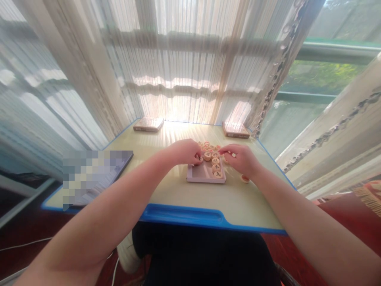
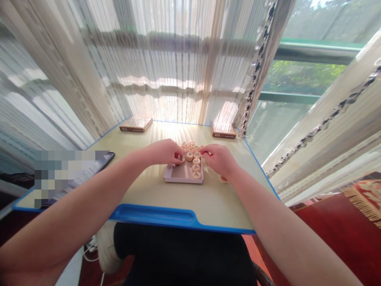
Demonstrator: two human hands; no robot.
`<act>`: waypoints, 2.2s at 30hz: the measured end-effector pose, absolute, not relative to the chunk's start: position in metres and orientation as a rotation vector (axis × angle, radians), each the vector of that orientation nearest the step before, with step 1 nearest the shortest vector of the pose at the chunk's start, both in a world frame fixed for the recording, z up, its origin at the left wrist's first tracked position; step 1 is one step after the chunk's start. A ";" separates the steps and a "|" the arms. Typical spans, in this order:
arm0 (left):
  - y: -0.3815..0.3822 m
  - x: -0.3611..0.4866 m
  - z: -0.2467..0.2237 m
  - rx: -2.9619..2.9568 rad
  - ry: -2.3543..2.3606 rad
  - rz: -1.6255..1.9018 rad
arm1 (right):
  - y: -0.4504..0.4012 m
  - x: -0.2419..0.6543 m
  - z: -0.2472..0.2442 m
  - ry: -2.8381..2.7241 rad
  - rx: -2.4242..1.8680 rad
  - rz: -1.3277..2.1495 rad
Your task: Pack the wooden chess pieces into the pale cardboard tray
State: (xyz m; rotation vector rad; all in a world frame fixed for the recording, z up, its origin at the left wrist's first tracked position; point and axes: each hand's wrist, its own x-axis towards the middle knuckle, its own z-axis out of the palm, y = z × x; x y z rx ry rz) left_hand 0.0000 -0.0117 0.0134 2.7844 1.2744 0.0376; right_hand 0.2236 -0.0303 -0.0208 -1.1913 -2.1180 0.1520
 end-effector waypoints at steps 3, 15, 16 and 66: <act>-0.011 -0.001 0.014 2.751 1.233 0.055 | -0.030 0.224 -0.021 -2.127 -1.201 0.157; -0.009 -0.004 0.013 2.729 1.137 0.097 | -0.029 0.229 -0.020 -2.096 -1.250 0.168; -0.009 -0.004 0.013 2.738 1.131 0.085 | -0.028 0.231 -0.020 -2.090 -1.255 0.161; -0.019 0.011 0.011 2.760 1.215 0.051 | -0.011 0.235 -0.030 -2.191 -1.561 0.150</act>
